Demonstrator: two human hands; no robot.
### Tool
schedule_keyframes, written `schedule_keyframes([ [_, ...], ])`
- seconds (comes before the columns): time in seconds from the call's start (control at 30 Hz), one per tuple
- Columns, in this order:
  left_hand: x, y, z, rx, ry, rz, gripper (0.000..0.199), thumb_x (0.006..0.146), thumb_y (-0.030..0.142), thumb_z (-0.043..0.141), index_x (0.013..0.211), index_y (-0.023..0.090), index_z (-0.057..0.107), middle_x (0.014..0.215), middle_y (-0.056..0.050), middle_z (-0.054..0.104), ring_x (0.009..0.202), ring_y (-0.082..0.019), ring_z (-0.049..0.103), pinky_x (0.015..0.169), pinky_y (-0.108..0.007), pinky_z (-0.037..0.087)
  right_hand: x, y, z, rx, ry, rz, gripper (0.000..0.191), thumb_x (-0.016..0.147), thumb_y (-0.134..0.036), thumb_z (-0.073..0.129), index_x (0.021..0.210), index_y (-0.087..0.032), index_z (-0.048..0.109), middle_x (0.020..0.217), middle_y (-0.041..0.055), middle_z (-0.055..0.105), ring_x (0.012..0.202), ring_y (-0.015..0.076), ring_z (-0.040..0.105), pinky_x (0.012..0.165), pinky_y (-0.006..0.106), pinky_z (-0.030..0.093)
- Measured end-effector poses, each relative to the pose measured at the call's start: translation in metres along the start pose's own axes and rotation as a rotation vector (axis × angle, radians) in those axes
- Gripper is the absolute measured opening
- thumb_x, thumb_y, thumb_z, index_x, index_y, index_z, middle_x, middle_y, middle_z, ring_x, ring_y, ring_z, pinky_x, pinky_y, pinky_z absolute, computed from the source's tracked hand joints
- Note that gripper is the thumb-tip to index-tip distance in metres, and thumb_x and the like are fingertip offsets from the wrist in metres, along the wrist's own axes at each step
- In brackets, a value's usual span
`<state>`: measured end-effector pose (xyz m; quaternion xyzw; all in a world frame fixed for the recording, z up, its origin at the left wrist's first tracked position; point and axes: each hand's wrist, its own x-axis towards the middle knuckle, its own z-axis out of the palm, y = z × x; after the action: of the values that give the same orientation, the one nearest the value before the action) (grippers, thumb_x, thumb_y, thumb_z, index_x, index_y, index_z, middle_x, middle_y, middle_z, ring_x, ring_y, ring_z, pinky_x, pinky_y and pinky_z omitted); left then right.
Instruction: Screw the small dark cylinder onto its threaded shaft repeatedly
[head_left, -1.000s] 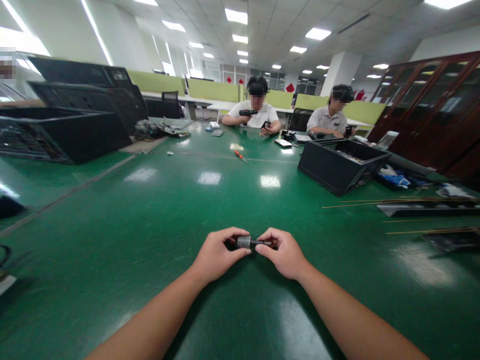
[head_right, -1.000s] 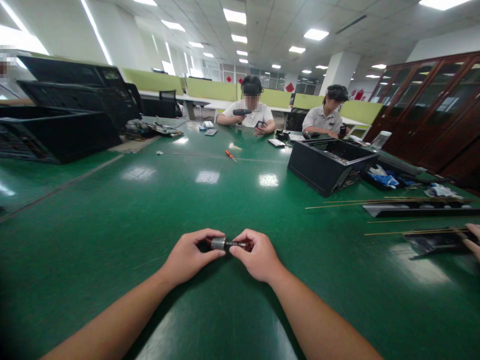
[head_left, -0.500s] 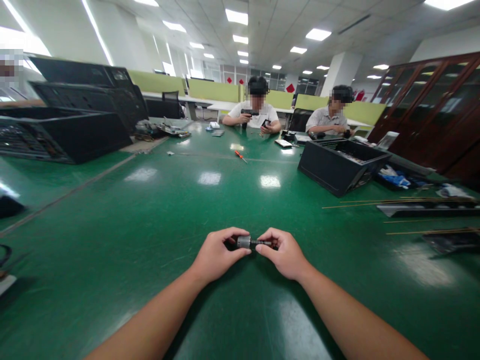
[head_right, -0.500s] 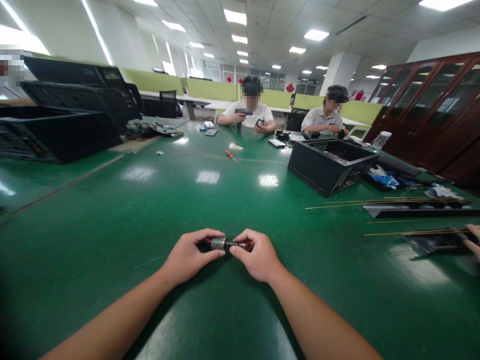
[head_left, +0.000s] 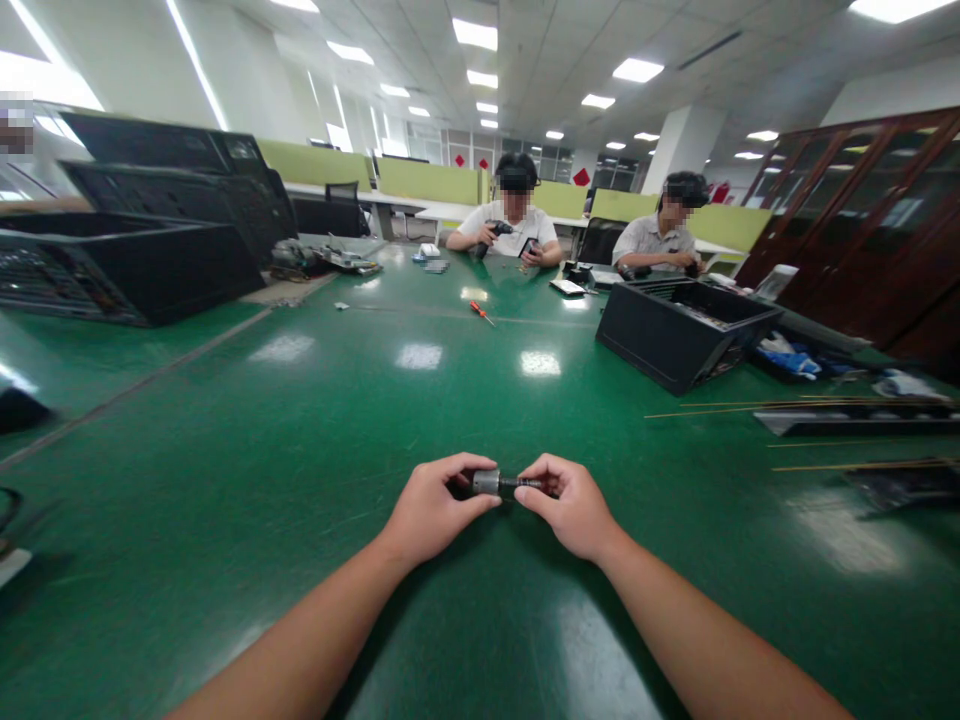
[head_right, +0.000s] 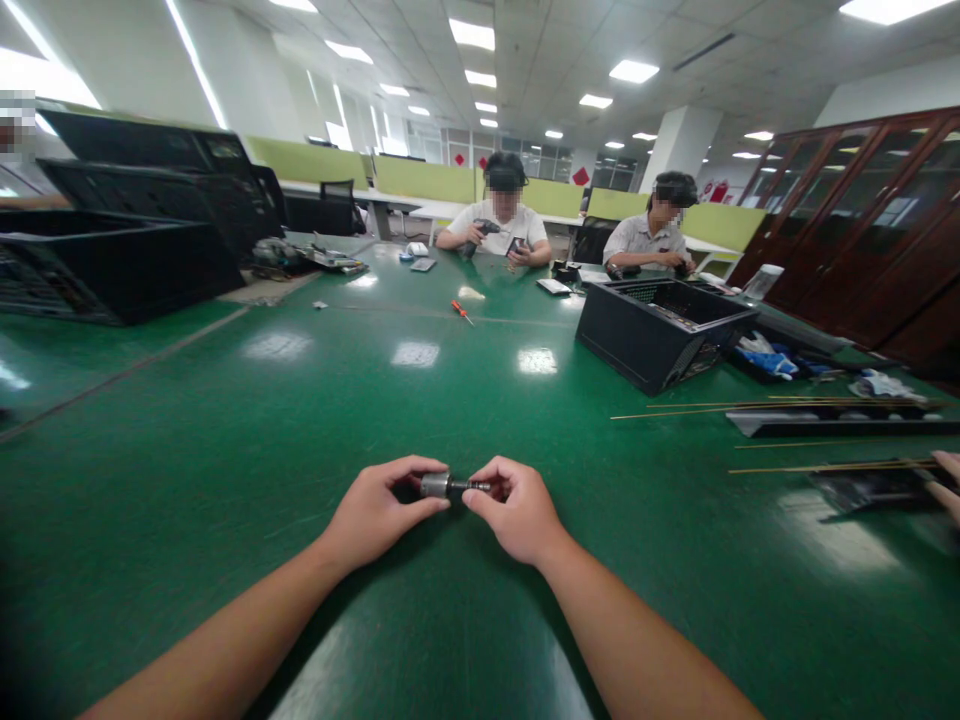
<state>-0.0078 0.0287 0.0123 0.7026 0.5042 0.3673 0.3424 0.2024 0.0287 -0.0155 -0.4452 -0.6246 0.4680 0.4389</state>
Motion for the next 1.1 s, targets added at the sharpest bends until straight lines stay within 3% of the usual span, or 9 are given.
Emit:
schedule_keyframes([
  [1.1,0.0014,-0.0069,0.0010,-0.004,0.059,-0.017,0.034,0.069,0.033,0.079,0.102,0.025,0.074,0.092,-0.001,0.075,0.079,-0.020,0.067,0.078,-0.032,0.049,0.0002,0.0025,-0.0038,-0.023,0.095,-0.026,0.013,0.076,-0.030,0.070,0.080,-0.018,0.066,0.066,-0.0019,0.059,0.058,0.0131,0.050,0.057,0.025,0.038],
])
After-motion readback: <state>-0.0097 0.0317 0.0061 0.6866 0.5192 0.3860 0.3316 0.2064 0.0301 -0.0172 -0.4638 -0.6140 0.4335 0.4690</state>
